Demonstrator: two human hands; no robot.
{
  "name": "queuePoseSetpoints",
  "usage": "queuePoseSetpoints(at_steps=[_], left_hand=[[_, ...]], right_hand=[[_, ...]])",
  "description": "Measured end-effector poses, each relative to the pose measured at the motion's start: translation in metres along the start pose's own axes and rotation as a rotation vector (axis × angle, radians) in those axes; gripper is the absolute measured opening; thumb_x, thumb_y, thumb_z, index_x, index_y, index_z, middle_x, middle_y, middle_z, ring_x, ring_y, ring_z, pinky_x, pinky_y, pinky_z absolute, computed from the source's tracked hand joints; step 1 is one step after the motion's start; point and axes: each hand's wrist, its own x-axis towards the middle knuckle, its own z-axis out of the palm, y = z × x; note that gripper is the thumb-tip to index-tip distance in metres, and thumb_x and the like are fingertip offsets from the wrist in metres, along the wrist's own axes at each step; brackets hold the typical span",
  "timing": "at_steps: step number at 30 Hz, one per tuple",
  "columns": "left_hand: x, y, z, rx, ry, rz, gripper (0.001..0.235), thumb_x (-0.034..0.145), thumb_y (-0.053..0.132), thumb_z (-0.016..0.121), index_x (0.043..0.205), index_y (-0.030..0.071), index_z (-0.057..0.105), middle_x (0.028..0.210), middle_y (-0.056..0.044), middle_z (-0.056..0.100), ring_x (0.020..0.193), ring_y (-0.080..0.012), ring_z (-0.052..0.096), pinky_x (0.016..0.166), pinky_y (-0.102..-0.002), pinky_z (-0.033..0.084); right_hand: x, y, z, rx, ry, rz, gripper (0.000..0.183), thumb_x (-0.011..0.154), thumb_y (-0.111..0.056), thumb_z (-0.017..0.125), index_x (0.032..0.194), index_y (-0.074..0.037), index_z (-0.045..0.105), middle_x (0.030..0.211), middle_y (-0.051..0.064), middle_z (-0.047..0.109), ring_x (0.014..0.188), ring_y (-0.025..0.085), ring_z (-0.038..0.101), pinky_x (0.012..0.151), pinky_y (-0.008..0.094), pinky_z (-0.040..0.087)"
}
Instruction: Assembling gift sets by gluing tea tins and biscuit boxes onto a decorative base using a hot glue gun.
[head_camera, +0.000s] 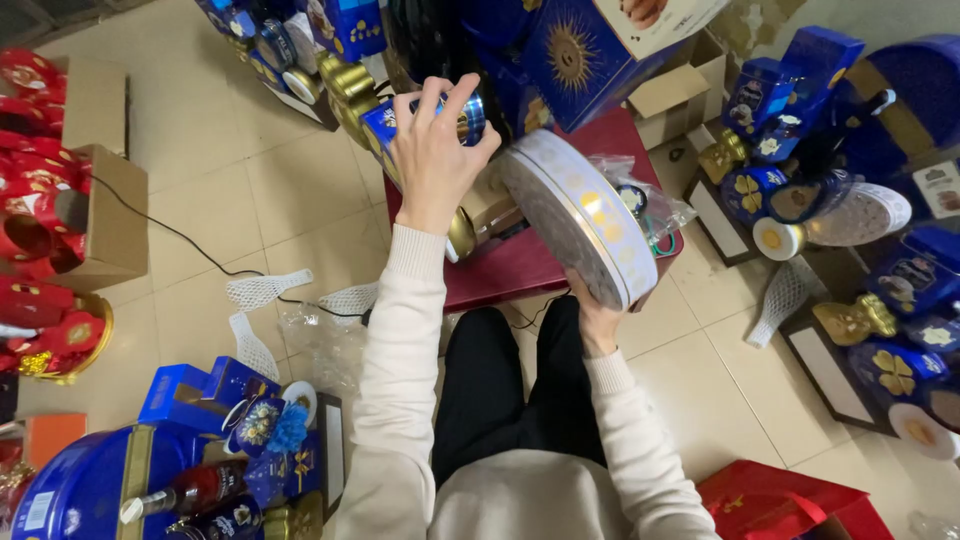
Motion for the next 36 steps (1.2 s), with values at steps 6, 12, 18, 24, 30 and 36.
queuePoseSetpoints(at_steps=[6,12,18,24,30,36], left_hand=[[-0.001,-0.004,0.006,0.026,-0.029,-0.002,0.048,0.077,0.030,0.079,0.124,0.022,0.070,0.116,0.000,0.059,0.105,-0.0278,0.052,0.058,-0.032,0.056],[-0.010,-0.020,0.016,-0.083,-0.016,0.006,0.070,0.081,0.030,0.089,0.142,0.023,0.054,0.143,-0.003,0.046,0.126,-0.0319,0.054,0.101,-0.047,0.060],[-0.055,-0.054,0.024,-0.322,-0.012,-0.170,0.145,0.075,0.033,0.111,0.165,0.021,-0.003,0.169,-0.019,0.031,0.155,-0.0404,0.040,0.128,-0.064,0.035],[-0.101,-0.056,-0.009,-0.464,-0.072,-0.391,0.121,0.082,0.031,0.097,0.165,0.017,0.010,0.159,-0.023,0.037,0.148,-0.0417,0.038,0.122,-0.055,0.034],[-0.132,-0.061,-0.025,-0.470,-0.094,-0.416,0.110,0.083,0.032,0.089,0.161,0.008,0.017,0.153,-0.025,0.043,0.145,-0.0429,0.040,0.120,-0.054,0.033],[-0.129,-0.052,-0.035,-0.474,-0.065,-0.398,0.108,0.081,0.033,0.089,0.160,0.004,0.021,0.151,-0.026,0.045,0.144,-0.0420,0.042,0.119,-0.051,0.035]], right_hand=[[-0.021,-0.013,-0.010,0.989,0.206,0.503,0.100,0.077,-0.008,0.080,0.160,-0.013,0.025,0.145,0.016,0.051,0.131,0.032,0.054,0.121,0.043,0.043],[0.005,-0.010,-0.073,0.743,0.264,0.422,0.097,0.081,-0.024,0.080,0.161,-0.016,0.026,0.145,0.015,0.050,0.129,0.031,0.053,0.111,0.048,0.047],[0.126,-0.014,-0.099,0.126,0.256,0.292,0.099,0.091,-0.038,0.078,0.154,0.006,0.016,0.139,0.030,0.051,0.091,0.031,0.081,0.066,0.021,0.073],[0.236,0.110,-0.062,-0.295,0.264,0.259,0.068,0.095,-0.040,0.092,0.131,-0.014,0.042,0.117,0.030,0.061,0.080,0.039,0.079,0.059,0.035,0.072],[0.267,0.089,0.001,-0.426,0.079,0.432,0.090,0.092,-0.066,0.085,0.152,-0.018,0.039,0.148,0.029,0.051,0.139,0.042,0.049,0.118,0.049,0.040],[0.307,0.217,-0.021,-0.569,-0.098,0.546,0.081,0.099,-0.065,0.069,0.144,0.000,0.050,0.139,0.033,0.055,0.137,0.041,0.049,0.117,0.049,0.038]])
